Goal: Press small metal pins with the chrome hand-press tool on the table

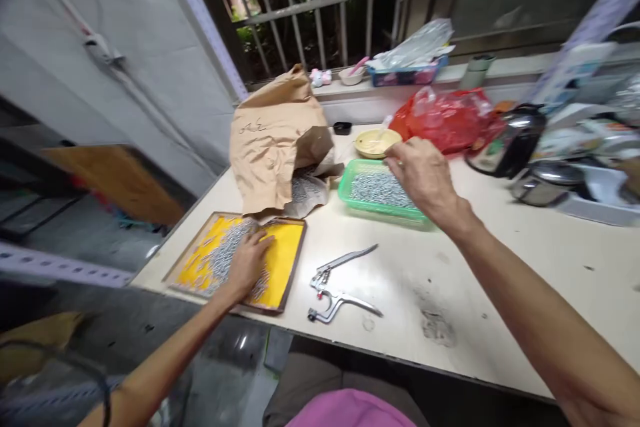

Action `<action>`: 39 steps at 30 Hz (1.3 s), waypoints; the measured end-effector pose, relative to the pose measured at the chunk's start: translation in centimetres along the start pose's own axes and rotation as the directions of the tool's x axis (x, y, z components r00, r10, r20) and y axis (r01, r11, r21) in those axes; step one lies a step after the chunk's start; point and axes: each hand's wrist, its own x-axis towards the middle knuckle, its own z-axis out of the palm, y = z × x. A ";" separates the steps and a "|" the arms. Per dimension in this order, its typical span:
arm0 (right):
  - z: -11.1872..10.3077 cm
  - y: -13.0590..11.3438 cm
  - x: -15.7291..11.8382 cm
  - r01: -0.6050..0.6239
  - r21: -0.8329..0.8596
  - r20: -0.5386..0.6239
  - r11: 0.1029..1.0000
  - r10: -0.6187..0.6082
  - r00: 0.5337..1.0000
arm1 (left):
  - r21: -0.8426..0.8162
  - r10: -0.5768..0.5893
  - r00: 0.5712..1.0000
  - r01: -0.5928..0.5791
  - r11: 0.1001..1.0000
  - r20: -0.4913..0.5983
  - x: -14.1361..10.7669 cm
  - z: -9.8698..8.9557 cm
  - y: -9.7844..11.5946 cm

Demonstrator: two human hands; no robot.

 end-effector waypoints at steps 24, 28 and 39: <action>3.0 -6.2 -18.1 0.096 0.223 0.682 0.970 -0.226 0.696 | 0.183 0.149 0.932 -0.218 0.959 0.330 -2.0 -2.9 10.4; 2.1 -5.4 -18.0 0.084 0.103 0.703 0.991 -0.132 0.699 | 0.169 0.198 0.886 -0.291 0.942 0.420 -2.5 -2.4 10.9; 2.7 -4.3 -19.1 0.146 0.075 0.669 0.986 -0.159 0.726 | 0.102 0.304 0.847 -0.382 0.918 0.436 -2.3 -1.1 10.5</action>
